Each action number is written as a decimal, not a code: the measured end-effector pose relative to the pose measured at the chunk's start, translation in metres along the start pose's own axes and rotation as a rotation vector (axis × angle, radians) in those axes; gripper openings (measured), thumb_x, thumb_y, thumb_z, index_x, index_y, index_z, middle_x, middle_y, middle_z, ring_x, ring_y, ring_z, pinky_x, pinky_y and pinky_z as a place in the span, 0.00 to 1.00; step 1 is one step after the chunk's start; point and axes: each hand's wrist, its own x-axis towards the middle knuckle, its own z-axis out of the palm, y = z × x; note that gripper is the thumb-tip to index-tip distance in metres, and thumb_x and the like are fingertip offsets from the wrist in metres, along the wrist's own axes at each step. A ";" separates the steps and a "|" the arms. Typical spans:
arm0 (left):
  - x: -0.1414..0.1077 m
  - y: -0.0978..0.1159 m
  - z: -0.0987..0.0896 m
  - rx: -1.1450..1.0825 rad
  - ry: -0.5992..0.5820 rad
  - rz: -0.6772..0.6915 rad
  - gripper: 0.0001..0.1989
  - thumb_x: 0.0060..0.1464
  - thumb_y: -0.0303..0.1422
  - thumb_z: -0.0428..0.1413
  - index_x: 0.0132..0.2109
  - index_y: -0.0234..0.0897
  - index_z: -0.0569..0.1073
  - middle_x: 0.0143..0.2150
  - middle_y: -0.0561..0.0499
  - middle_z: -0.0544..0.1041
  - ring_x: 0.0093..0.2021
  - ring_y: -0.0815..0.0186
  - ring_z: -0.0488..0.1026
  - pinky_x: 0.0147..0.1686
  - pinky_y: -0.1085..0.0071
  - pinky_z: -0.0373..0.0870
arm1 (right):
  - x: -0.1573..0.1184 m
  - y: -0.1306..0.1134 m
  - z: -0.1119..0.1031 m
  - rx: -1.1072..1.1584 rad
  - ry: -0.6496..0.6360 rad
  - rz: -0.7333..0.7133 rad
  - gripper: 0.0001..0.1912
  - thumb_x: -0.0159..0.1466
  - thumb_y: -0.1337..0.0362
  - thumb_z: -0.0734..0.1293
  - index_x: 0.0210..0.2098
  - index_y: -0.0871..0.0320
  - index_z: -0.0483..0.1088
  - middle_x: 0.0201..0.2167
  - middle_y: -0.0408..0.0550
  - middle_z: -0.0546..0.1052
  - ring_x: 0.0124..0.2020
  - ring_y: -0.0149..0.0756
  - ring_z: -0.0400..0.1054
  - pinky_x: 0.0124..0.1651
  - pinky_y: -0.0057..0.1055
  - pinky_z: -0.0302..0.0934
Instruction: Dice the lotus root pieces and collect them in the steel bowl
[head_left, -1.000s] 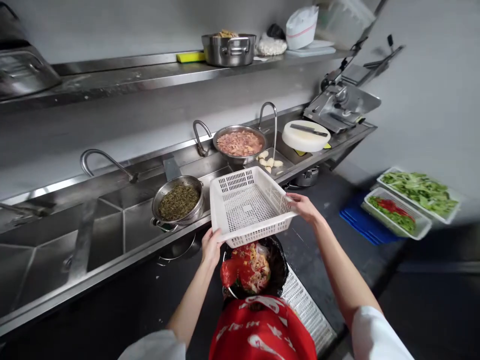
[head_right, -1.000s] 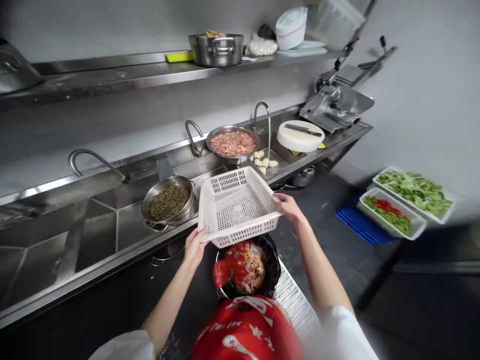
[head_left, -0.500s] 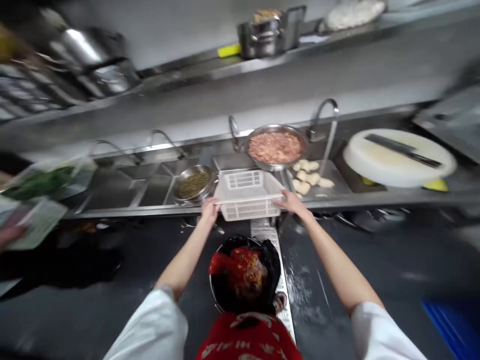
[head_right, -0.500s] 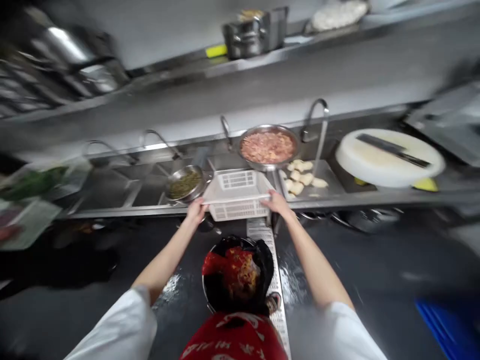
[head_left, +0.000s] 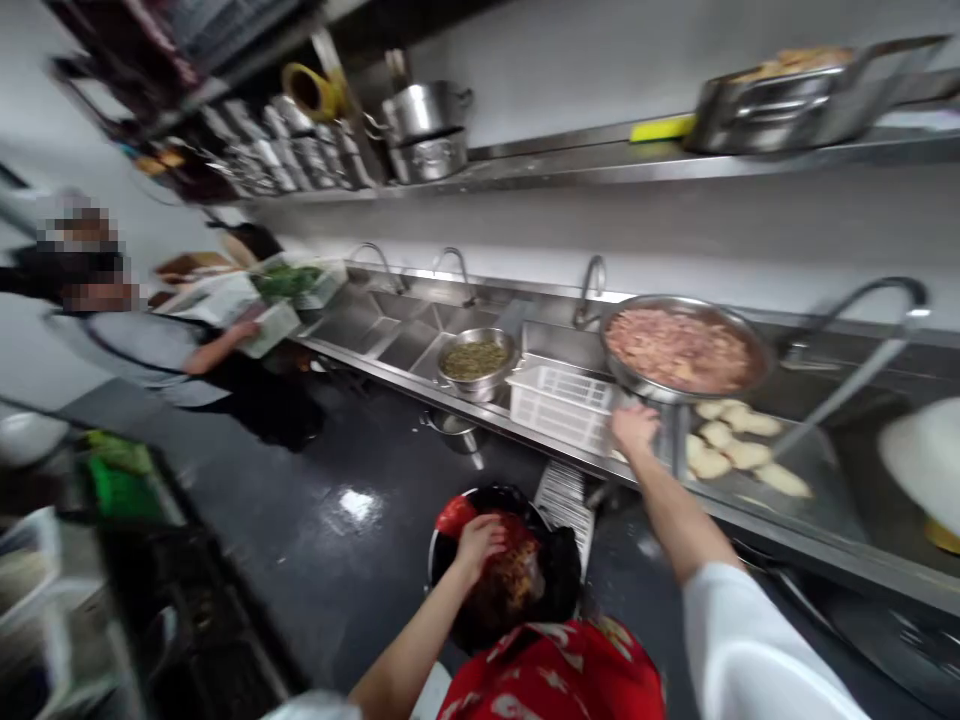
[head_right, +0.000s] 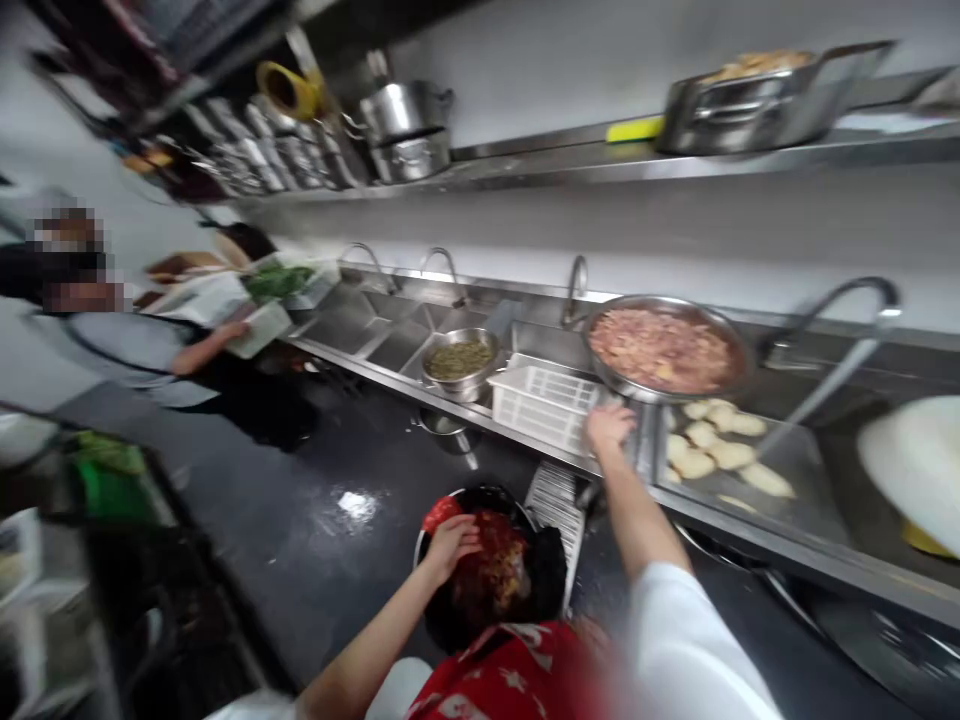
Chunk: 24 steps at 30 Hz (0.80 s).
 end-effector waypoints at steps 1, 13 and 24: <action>0.005 -0.010 -0.016 -0.012 0.081 0.012 0.09 0.45 0.25 0.61 0.38 0.32 0.74 0.28 0.48 0.76 0.24 0.71 0.73 0.26 0.75 0.72 | 0.015 -0.013 -0.001 -0.049 -0.016 -0.028 0.22 0.63 0.69 0.57 0.51 0.75 0.71 0.55 0.84 0.64 0.59 0.69 0.56 0.50 0.65 0.49; 0.096 -0.069 0.129 0.045 0.347 0.012 0.09 0.44 0.30 0.63 0.36 0.35 0.75 0.24 0.52 0.75 0.22 0.69 0.73 0.22 0.75 0.70 | 0.177 0.089 0.092 0.224 -0.252 -0.481 0.14 0.55 0.64 0.72 0.40 0.64 0.75 0.51 0.65 0.72 0.60 0.53 0.57 0.62 0.47 0.48; 0.212 0.039 0.335 0.189 -0.011 0.145 0.11 0.50 0.32 0.61 0.41 0.30 0.74 0.29 0.48 0.77 0.25 0.71 0.74 0.27 0.75 0.72 | 0.185 0.319 0.070 1.033 -0.295 0.276 0.12 0.62 0.58 0.62 0.42 0.54 0.70 0.37 0.55 0.78 0.36 0.45 0.74 0.38 0.38 0.71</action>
